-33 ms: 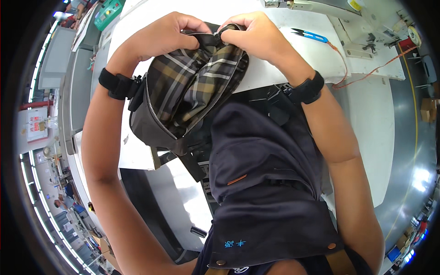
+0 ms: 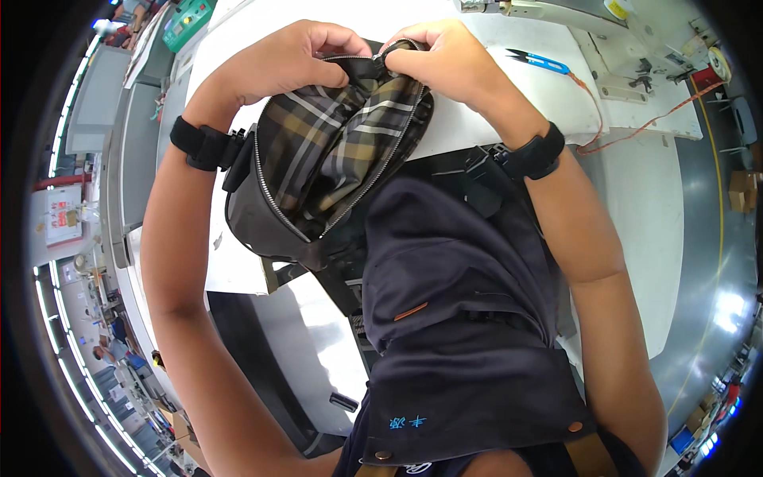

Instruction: The person is sewing a zipper and lining into a bag using an industrial sewing machine.

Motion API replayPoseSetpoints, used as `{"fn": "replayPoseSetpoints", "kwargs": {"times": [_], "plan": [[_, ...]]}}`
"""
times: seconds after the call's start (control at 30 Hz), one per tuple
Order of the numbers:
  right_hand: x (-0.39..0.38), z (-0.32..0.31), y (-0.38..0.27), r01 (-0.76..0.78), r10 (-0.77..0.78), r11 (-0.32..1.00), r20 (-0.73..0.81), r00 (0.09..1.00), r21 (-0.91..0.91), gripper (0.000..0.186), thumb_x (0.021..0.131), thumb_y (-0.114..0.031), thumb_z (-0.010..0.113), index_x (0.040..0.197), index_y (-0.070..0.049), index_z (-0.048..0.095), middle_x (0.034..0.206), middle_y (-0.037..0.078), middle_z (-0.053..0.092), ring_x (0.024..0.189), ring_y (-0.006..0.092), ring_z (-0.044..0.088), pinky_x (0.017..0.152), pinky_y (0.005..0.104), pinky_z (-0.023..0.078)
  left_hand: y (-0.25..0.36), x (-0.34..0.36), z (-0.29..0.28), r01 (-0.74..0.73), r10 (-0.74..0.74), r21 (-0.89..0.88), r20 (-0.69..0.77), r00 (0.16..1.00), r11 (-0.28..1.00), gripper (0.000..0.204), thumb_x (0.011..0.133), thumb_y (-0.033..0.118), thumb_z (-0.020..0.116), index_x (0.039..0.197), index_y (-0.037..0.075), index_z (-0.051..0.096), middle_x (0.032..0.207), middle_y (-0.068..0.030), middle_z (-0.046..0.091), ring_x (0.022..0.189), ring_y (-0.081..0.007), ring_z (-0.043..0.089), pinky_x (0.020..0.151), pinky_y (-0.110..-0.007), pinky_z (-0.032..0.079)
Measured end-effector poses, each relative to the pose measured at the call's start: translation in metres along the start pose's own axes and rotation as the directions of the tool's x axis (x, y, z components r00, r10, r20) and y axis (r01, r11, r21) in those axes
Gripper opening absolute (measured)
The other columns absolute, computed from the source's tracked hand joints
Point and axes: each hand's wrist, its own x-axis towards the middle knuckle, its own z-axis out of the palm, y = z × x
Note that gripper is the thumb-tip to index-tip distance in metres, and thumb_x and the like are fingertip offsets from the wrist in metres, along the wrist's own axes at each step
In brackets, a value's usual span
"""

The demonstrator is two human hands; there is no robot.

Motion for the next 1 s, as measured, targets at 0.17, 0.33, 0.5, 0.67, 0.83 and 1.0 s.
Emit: {"fn": "replayPoseSetpoints", "kwargs": {"times": [0.17,0.33,0.5,0.67,0.83,1.0], "plan": [[0.006,0.004,0.002,-0.028,0.027,0.999,-0.048,0.998,-0.017,0.022,0.082,-0.022,0.071,0.086,-0.001,0.079,0.063,-0.001,0.064,0.058,0.0062,0.054,0.055,0.0267,0.044,-0.008,0.001,-0.006,0.007,-0.004,-0.046,0.072,0.997,0.999,0.025,0.100,0.020,0.071,0.119,0.003,0.073,0.098,0.0057,0.069,0.092,-0.0026,0.060,0.086,-0.021,0.048],[0.003,-0.003,-0.021,-0.151,0.154,0.983,0.022,0.988,-0.101,0.023,0.088,-0.020,0.068,0.095,0.001,0.075,0.076,0.000,0.069,0.066,0.0093,0.058,0.059,0.0293,0.045,-0.017,0.003,-0.016,0.026,-0.024,-0.012,0.126,0.992,1.000,0.031,0.105,0.029,0.065,0.122,0.004,0.071,0.102,0.0071,0.067,0.093,-0.0014,0.057,0.086,-0.020,0.045],[-0.017,-0.007,-0.043,0.033,-0.029,0.993,0.038,0.999,-0.111,0.020,0.087,-0.016,0.068,0.085,0.002,0.074,0.068,-0.001,0.066,0.059,0.0072,0.054,0.053,0.0265,0.042,-0.009,-0.005,-0.011,0.015,-0.009,-0.050,0.111,0.994,0.999,0.030,0.104,0.026,0.068,0.124,0.004,0.071,0.103,0.0069,0.068,0.094,-0.0017,0.058,0.089,-0.021,0.047],[-0.031,-0.014,-0.045,-0.084,0.093,0.986,0.053,0.994,-0.144,0.017,0.086,-0.014,0.067,0.086,-0.001,0.078,0.063,-0.006,0.060,0.057,0.0013,0.047,0.051,0.0224,0.034,0.010,-0.003,0.001,-0.017,0.020,-0.014,0.225,0.974,1.000,0.032,0.093,0.010,0.080,0.123,0.003,0.072,0.101,0.0051,0.069,0.092,-0.0029,0.063,0.085,-0.022,0.054],[-0.038,-0.022,-0.046,-0.094,0.098,0.993,0.047,0.994,-0.072,0.019,0.082,-0.018,0.071,0.077,0.000,0.075,0.060,-0.004,0.059,0.055,0.0040,0.049,0.051,0.0246,0.037,0.019,0.005,0.009,0.023,0.005,-0.109,0.252,0.968,0.994,0.035,0.088,0.007,0.083,0.122,0.002,0.072,0.098,0.0038,0.072,0.086,-0.0042,0.068,0.080,-0.021,0.057],[-0.040,-0.029,-0.048,-0.196,0.195,0.981,0.061,0.979,0.003,0.020,0.083,-0.020,0.072,0.079,-0.001,0.077,0.065,-0.003,0.062,0.059,0.0040,0.052,0.054,0.0232,0.038,0.020,0.010,0.010,-0.025,0.068,-0.155,0.282,0.957,0.988,0.025,0.091,0.015,0.080,0.114,0.004,0.077,0.094,0.0045,0.074,0.084,-0.0044,0.065,0.082,-0.022,0.052]]}}
